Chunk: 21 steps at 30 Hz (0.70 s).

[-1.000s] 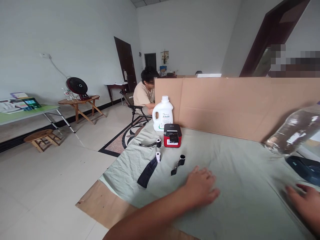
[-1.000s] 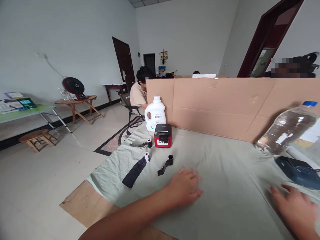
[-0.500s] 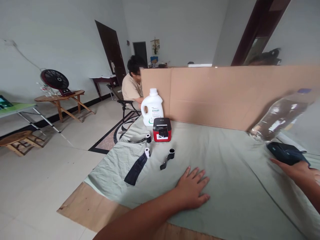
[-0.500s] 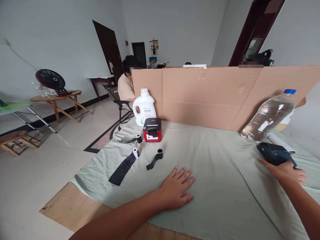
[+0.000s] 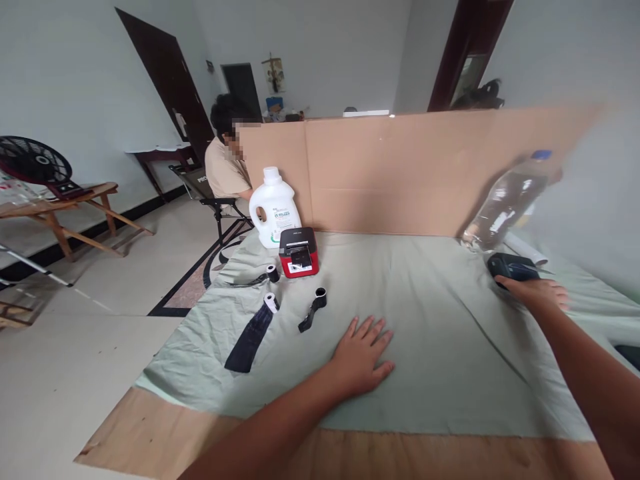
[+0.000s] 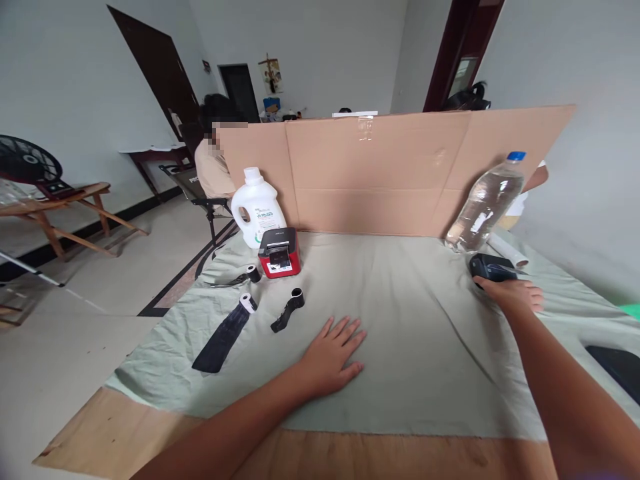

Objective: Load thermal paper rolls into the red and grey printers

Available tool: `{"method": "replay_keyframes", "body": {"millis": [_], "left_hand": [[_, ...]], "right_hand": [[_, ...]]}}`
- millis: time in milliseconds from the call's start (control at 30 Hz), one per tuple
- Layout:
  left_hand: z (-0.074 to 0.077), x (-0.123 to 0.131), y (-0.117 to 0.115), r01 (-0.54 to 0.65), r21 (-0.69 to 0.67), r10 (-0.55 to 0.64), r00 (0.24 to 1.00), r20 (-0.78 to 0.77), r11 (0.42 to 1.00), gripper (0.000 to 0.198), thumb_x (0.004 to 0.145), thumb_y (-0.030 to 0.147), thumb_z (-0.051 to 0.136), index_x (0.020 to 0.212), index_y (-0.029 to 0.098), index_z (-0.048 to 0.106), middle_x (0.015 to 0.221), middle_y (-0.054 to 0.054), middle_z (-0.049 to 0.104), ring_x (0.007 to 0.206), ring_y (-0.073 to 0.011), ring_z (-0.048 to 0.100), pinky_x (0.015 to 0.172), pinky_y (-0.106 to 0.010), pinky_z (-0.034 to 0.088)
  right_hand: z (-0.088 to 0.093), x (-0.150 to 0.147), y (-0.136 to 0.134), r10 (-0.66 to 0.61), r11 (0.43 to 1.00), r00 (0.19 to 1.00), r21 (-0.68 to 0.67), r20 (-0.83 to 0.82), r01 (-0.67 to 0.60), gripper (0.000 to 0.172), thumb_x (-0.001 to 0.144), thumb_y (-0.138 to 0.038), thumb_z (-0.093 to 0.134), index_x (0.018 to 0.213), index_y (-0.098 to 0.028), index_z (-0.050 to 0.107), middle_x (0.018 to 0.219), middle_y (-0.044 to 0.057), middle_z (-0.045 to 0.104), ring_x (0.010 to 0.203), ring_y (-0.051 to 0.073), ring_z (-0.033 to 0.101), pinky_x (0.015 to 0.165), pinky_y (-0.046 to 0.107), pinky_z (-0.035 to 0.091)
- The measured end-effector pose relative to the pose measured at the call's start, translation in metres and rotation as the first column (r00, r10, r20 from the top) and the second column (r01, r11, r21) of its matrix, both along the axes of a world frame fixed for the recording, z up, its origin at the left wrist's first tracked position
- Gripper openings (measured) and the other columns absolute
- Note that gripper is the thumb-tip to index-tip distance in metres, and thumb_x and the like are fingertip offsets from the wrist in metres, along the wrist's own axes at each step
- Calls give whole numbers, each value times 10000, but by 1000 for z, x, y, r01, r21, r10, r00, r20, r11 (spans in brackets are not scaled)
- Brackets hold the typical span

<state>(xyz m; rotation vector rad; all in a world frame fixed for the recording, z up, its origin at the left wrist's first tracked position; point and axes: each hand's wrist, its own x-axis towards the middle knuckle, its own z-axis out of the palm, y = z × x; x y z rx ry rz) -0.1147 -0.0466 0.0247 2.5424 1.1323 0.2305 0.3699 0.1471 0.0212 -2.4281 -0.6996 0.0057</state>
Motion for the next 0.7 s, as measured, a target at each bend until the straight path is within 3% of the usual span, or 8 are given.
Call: {"method": "replay_keyframes", "body": {"millis": [133, 300, 367, 400, 467, 533, 567, 700], "left_hand": [[0, 0, -1, 0, 6, 0, 1000, -8, 1000, 663, 1021, 590, 244, 1584, 240, 242, 1674, -54, 155, 1555, -271, 92, 1261, -547, 70], [1, -1, -1, -2, 20, 2, 1000, -6, 1000, 660, 1019, 592, 244, 1582, 247, 240, 1675, -45, 156, 1555, -266, 89, 1261, -542, 73], [1, 0, -1, -5, 19, 5, 1000, -4, 1000, 658, 1019, 588, 248, 1578, 241, 252, 1674, -50, 164, 1555, -266, 94, 1260, -541, 78], [1, 0, -1, -6, 19, 6, 1000, 0, 1000, 655, 1019, 586, 252, 1574, 237, 264, 1672, -54, 172, 1554, -267, 101, 1259, -544, 81], [1, 1, -1, -12, 25, 11, 1000, 15, 1000, 648, 1020, 579, 263, 1564, 228, 287, 1668, -64, 190, 1551, -272, 118, 1257, -554, 87], [1, 1, -2, -22, 36, 21, 999, 31, 999, 643, 1022, 568, 272, 1559, 215, 299, 1664, -75, 206, 1548, -278, 127, 1255, -562, 89], [1, 1, -2, -23, 39, 21, 999, 36, 999, 641, 1023, 563, 274, 1557, 209, 302, 1662, -79, 211, 1547, -280, 128, 1254, -564, 88], [-1, -1, -2, -4, 40, 2, 999, 45, 999, 656, 1016, 572, 291, 1553, 196, 307, 1657, -87, 227, 1543, -287, 139, 1258, -555, 83]], "right_hand": [[10, -11, 3, -21, 999, 996, -39, -86, 17, 1306, 486, -510, 933, 1505, 23, 315, 1420, 464, 342, 1424, 484, 266, 1091, 614, 206], [-1, -57, -16, -135, 975, 987, 165, -85, 147, 1180, 577, -533, 858, 1508, -65, 305, 1543, 399, 192, 1465, 481, 176, 1121, 638, 186], [-10, -103, -32, 12, 965, 1000, 264, -15, -8, 981, 636, -503, 800, 1430, -104, 387, 1492, 355, 315, 1407, 481, 297, 1099, 633, 257], [-13, -132, -39, 230, 934, 973, 279, 9, -223, 851, 673, -493, 752, 1376, -135, 434, 1406, 306, 434, 1321, 451, 418, 1054, 614, 335], [-12, -198, -46, 671, 706, 740, 342, -42, -620, 666, 725, -485, 647, 1284, -161, 489, 1201, 198, 587, 1089, 348, 590, 932, 512, 479], [-2, -269, -40, 894, 434, 438, 412, -91, -801, 628, 746, -495, 624, 1279, -187, 498, 1153, 150, 617, 965, 285, 627, 829, 439, 533], [6, -304, -33, 938, 344, 328, 427, -112, -836, 653, 758, -501, 635, 1320, -202, 485, 1215, 147, 605, 916, 259, 635, 798, 415, 542], [35, -420, 6, 966, 170, 73, 392, -248, -904, 924, 744, -444, 753, 1533, -261, 309, 1429, 156, 511, 779, 187, 649, 807, 391, 546]]}}
